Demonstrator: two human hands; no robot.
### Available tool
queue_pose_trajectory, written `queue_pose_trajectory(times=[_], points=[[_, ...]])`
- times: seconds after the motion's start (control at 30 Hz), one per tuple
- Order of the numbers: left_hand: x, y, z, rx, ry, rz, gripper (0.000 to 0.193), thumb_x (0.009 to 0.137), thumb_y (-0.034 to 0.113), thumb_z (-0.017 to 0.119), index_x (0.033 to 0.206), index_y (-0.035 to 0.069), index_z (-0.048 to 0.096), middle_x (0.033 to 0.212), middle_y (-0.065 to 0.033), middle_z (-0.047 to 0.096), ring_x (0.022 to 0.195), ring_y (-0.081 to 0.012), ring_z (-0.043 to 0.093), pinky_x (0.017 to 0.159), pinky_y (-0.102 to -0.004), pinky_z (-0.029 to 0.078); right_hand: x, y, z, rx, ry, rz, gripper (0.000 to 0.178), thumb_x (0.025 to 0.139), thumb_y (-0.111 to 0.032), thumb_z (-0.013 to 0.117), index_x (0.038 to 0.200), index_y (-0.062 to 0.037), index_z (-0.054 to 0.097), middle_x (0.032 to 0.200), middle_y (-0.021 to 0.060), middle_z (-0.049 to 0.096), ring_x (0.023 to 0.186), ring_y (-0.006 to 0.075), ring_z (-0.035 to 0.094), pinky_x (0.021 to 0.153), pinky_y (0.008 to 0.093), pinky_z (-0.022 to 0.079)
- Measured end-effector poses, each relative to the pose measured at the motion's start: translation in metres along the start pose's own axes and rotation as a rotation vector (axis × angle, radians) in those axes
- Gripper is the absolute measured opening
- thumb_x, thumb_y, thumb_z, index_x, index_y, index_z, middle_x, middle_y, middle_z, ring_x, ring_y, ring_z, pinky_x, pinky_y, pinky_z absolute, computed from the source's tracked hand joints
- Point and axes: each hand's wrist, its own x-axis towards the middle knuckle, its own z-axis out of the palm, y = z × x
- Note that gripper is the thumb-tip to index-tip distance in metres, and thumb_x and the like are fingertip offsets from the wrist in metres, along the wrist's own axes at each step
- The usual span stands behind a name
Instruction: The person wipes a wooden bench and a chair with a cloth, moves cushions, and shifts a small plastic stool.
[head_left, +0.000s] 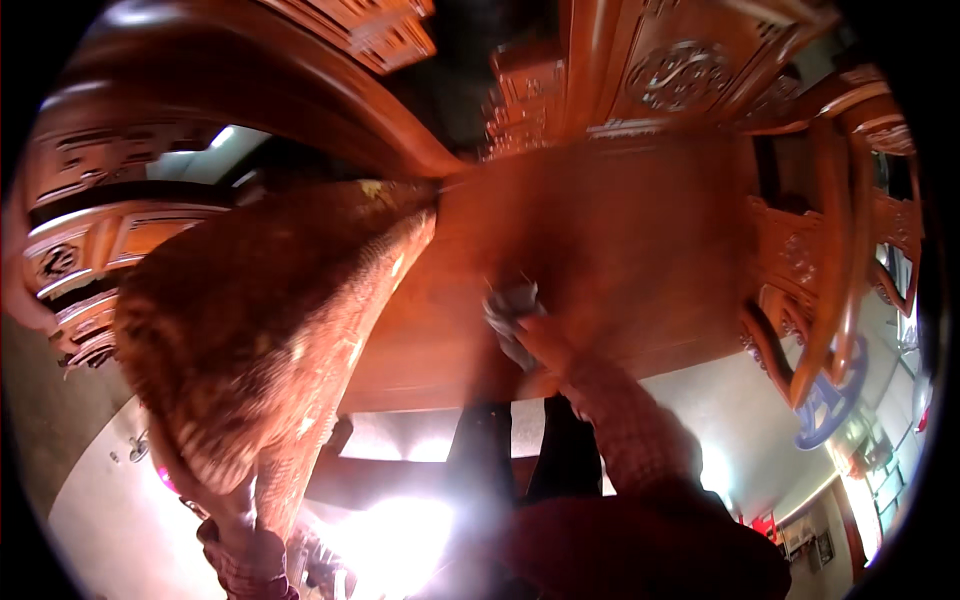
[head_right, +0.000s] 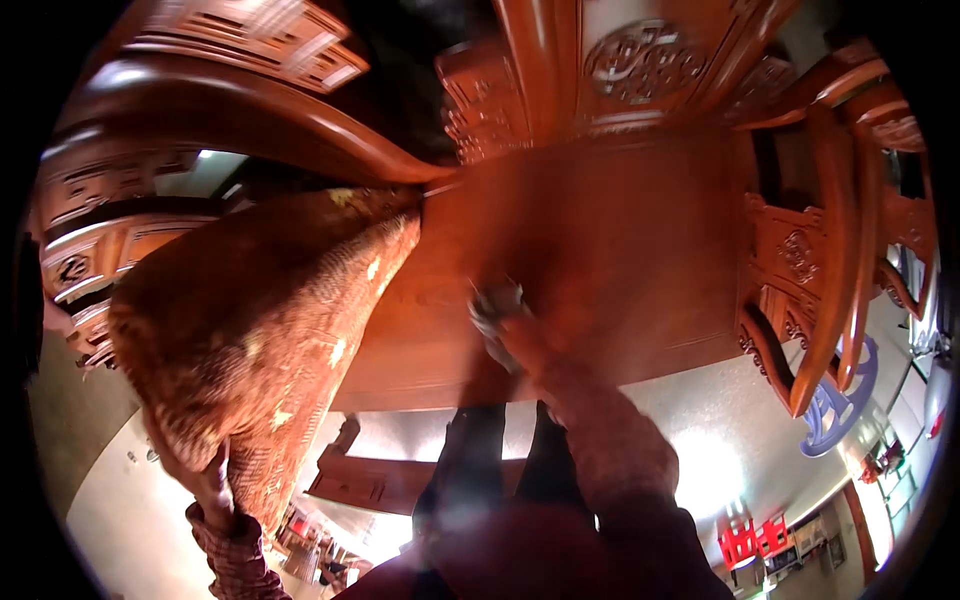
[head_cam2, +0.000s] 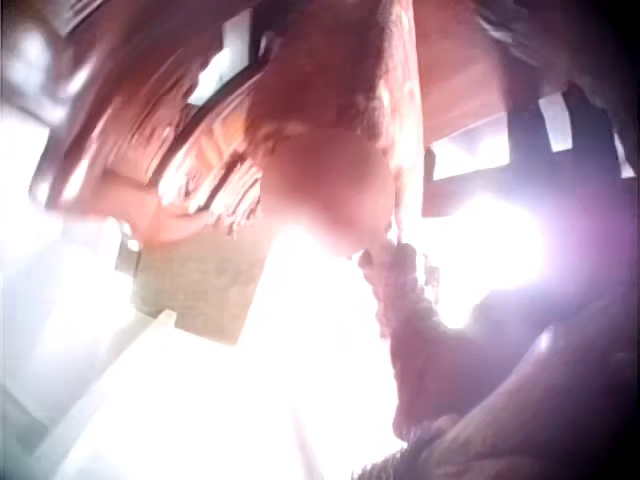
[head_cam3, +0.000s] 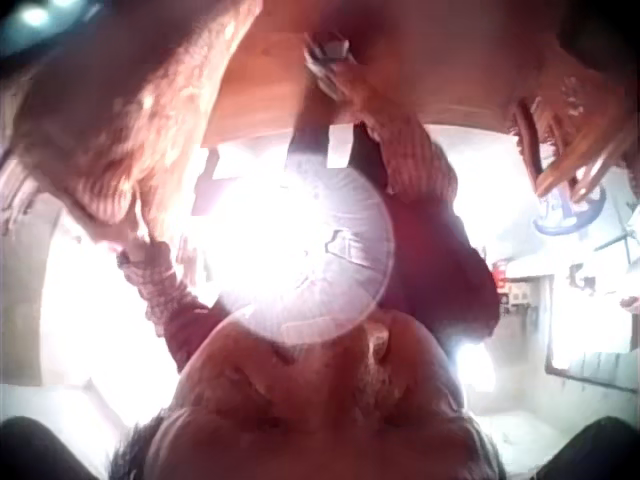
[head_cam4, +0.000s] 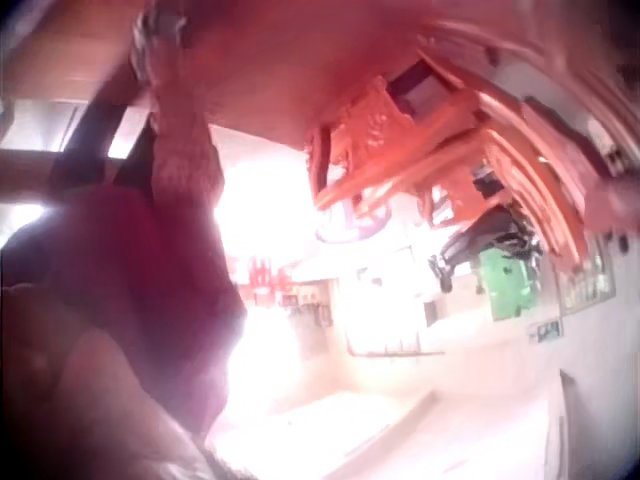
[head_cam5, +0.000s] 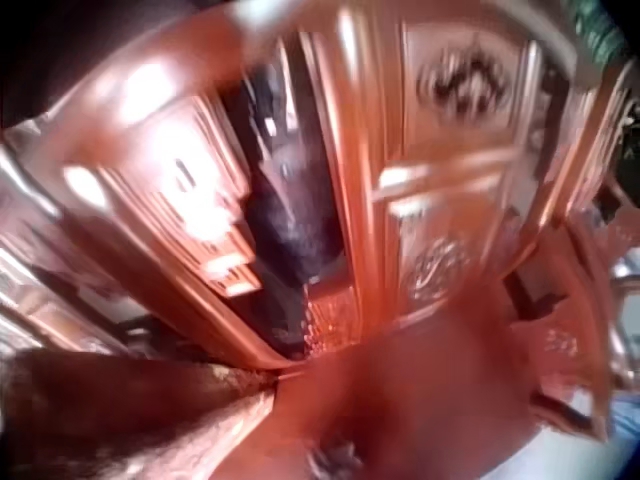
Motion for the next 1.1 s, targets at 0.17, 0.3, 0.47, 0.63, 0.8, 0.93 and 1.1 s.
queue_pose_trajectory(times=[0.17, 0.3, 0.47, 0.63, 0.8, 0.93, 1.1], points=[[0.006, 0.007, -0.01, 0.22, -0.007, 0.272, 0.087, 0.064, 0.047, 0.074, 0.126, -0.005, 0.042, 0.111, -0.0196, 0.052, 0.101, -0.0341, 0.049, 0.088, -0.0428, 0.039, -0.153, 0.062, -0.051, 0.038, 0.115, 0.508, 0.021, 0.076, -0.024, 0.059, 0.071, -0.0035, 0.065, 0.057, 0.0095, 0.059, 0.048, 0.0169, 0.058, 0.046, 0.0328, 0.046], [0.014, 0.025, -0.019, 0.278, 0.0, 0.397, 0.087, 0.058, 0.046, 0.077, 0.123, -0.003, 0.046, 0.109, -0.0203, 0.052, 0.1, -0.0369, 0.048, 0.088, -0.0441, 0.037, -0.226, 0.014, -0.112, 0.08, 0.361, 0.641, 0.019, 0.073, -0.019, 0.061, 0.081, -0.0034, 0.069, 0.061, 0.006, 0.062, 0.052, 0.017, 0.061, 0.047, 0.0317, 0.051], [0.009, 0.015, -0.016, 0.196, -0.043, 0.298, 0.103, 0.054, 0.044, 0.079, 0.133, -0.002, 0.031, 0.116, -0.0218, 0.045, 0.104, -0.0385, 0.046, 0.088, -0.048, 0.037, -0.287, 0.0, -0.109, 0.357, 0.6, 0.65, 0.016, 0.074, -0.015, 0.064, 0.075, 0.0007, 0.068, 0.06, 0.0087, 0.061, 0.052, 0.0196, 0.064, 0.045, 0.0316, 0.052], [0.012, 0.012, -0.02, 0.195, -0.091, 0.303, 0.104, 0.056, 0.045, 0.08, 0.131, -0.007, 0.03, 0.112, -0.0219, 0.046, 0.099, -0.0359, 0.049, 0.082, -0.044, 0.042, -0.328, -0.051, -0.078, 0.354, 0.627, 0.696, 0.018, 0.074, -0.016, 0.066, 0.072, 0.0027, 0.067, 0.057, 0.0098, 0.06, 0.049, 0.0217, 0.064, 0.044, 0.0319, 0.052], [0.011, 0.004, -0.013, 0.113, -0.131, 0.318, 0.095, 0.056, 0.035, 0.082, 0.128, -0.006, 0.033, 0.104, -0.019, 0.052, 0.094, -0.0352, 0.052, 0.079, -0.0433, 0.043, -0.384, -0.07, -0.039, 0.344, 0.706, 0.697, 0.018, 0.073, -0.016, 0.067, 0.074, 0.0027, 0.067, 0.061, 0.0091, 0.062, 0.05, 0.0193, 0.064, 0.046, 0.0312, 0.052], [0.007, 0.004, -0.014, 0.097, -0.095, 0.365, 0.088, 0.058, 0.027, 0.082, 0.125, -0.006, 0.036, 0.103, -0.0208, 0.055, 0.092, -0.0367, 0.054, 0.077, -0.0427, 0.045, -0.426, -0.007, 0.01, 0.142, 0.77, 0.73, 0.023, 0.071, -0.027, 0.065, 0.071, -0.0042, 0.069, 0.057, 0.0082, 0.062, 0.051, 0.0212, 0.065, 0.053, 0.0328, 0.051], [0.002, 0.004, -0.019, 0.107, -0.09, 0.399, 0.082, 0.06, 0.024, 0.081, 0.123, -0.005, 0.038, 0.101, -0.022, 0.057, 0.092, -0.0379, 0.055, 0.077, -0.043, 0.045, -0.458, -0.081, 0.015, 0.16, 0.852, 0.754, 0.018, 0.07, -0.018, 0.065, 0.069, -0.0007, 0.067, 0.056, 0.0118, 0.061, 0.05, 0.0255, 0.064, 0.048, 0.034, 0.05]])
